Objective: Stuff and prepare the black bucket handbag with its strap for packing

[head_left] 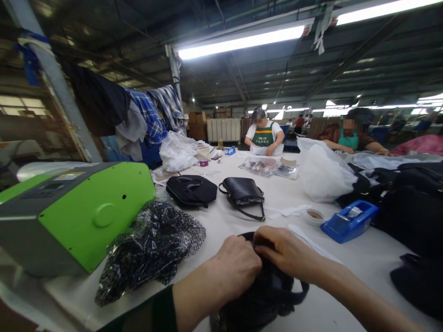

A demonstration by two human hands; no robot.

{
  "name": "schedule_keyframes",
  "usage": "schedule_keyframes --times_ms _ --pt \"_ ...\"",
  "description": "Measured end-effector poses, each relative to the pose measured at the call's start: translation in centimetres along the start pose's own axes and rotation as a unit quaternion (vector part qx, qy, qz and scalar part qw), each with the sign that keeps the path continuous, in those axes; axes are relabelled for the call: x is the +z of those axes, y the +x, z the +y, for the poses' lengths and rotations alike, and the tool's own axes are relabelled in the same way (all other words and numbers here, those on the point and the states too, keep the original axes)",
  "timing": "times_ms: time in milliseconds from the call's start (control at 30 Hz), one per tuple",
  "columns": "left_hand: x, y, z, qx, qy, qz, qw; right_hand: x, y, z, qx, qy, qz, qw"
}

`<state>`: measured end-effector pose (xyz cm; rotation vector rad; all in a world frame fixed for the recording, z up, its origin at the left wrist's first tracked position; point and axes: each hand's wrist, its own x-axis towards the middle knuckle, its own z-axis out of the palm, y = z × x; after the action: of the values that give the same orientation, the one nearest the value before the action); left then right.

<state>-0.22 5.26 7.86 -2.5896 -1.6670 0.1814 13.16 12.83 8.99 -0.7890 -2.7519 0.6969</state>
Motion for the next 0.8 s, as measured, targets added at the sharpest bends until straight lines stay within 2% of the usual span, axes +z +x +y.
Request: schedule_keyframes --times_ms 167,333,400,467,533,667,733,800 --pt "0.2 0.3 -0.4 -0.036 -0.019 -0.012 0.999 0.5 -1.0 0.1 -0.015 0.045 -0.024 0.999" --pt "-1.0 -0.6 -1.3 -0.054 -0.065 0.000 0.996 0.3 -0.6 0.1 -0.055 0.015 -0.128 0.990" --pt "-1.7 -1.9 -1.8 -0.064 -0.138 0.067 0.986 0.1 -0.6 0.0 -0.058 -0.010 -0.142 0.988" --pt "-1.8 -4.1 -2.3 -0.113 -0.228 0.175 0.951 0.0 -0.6 -0.2 -0.064 -0.030 -0.144 0.987" --pt "-1.1 -6.7 -2.5 -0.168 -0.298 0.229 0.911 -0.1 -0.6 -0.4 -0.066 -0.052 -0.151 0.985" --pt "2.8 -10.9 -1.4 -0.231 -0.409 0.163 0.868 -0.4 -0.4 -1.1 -0.053 -0.104 -0.168 0.979" --pt "4.7 -11.6 -0.5 -0.219 -0.452 0.162 0.850 -0.5 -0.2 -1.3 -0.052 -0.116 -0.172 0.977" --pt "5.7 -11.4 0.3 -0.195 -0.474 0.179 0.840 -0.4 -0.1 -1.5 -0.050 -0.118 -0.179 0.976"
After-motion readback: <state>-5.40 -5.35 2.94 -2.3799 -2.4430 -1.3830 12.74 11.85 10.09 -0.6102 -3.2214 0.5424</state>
